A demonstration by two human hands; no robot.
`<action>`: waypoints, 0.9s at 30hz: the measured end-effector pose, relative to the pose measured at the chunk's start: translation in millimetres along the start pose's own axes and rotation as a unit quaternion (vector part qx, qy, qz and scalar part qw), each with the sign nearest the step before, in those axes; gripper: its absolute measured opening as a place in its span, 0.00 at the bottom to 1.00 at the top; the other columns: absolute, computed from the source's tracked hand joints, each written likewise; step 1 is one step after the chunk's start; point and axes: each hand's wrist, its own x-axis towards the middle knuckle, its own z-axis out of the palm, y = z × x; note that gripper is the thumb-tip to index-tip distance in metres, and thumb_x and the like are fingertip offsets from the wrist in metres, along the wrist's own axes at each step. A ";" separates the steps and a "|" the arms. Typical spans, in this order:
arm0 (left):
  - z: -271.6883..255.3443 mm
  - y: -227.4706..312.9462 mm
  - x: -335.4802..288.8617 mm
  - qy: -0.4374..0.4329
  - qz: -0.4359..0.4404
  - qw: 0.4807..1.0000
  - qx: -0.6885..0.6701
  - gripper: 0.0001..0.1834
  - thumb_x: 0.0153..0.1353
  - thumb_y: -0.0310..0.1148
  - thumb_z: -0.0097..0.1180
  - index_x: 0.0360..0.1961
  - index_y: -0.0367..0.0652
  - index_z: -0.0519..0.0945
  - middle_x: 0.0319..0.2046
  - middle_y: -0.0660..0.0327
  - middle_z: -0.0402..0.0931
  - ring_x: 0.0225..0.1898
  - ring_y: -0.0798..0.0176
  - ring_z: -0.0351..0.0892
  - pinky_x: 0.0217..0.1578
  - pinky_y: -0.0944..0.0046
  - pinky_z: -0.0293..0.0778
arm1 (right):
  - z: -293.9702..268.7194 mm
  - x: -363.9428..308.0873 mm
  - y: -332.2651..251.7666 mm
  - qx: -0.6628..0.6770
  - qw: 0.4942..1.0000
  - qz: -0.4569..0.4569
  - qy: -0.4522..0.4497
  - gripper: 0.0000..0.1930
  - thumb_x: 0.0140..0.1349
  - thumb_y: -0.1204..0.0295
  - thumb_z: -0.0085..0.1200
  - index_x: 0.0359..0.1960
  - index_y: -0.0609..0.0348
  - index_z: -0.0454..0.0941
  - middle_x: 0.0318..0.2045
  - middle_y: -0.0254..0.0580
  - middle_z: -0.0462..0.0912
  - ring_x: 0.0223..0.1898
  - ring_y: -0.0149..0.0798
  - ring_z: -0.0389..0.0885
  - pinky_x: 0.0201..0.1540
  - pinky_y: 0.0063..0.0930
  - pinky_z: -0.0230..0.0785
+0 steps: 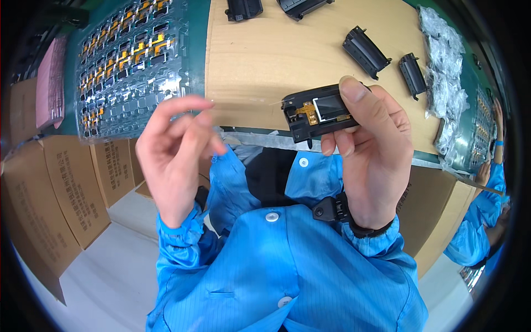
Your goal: Assembling small electronic components into plastic housings on a production line.
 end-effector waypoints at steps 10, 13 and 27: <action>11.6 9.8 -6.6 -0.104 -0.103 0.981 -0.131 0.15 0.70 0.37 0.52 0.30 0.38 0.77 0.18 0.65 0.73 0.18 0.74 0.70 0.20 0.75 0.61 | 4.2 -3.8 11.2 -0.014 0.997 -0.016 -0.081 0.07 0.66 0.73 0.55 0.32 0.63 0.76 0.25 0.40 0.81 0.20 0.27 0.71 0.26 0.22 0.67; 14.3 7.6 -1.6 -0.116 -0.064 0.974 -0.184 0.13 0.70 0.35 0.52 0.35 0.35 0.81 0.23 0.64 0.78 0.22 0.76 0.73 0.24 0.75 0.62 | 5.9 -6.6 11.2 -0.065 0.993 -0.022 -0.098 0.05 0.65 0.75 0.57 0.33 0.62 0.76 0.26 0.40 0.80 0.23 0.28 0.73 0.28 0.22 0.67; -62.8 -52.7 -32.4 0.177 0.177 0.933 0.259 0.05 0.63 0.26 0.59 0.35 0.35 0.77 0.35 0.58 0.77 0.28 0.69 0.76 0.28 0.70 0.70 | -32.8 135.1 -131.9 -0.250 0.962 -0.097 -0.048 0.13 0.67 0.67 0.57 0.41 0.67 0.76 0.39 0.45 0.83 0.35 0.34 0.85 0.39 0.23 0.75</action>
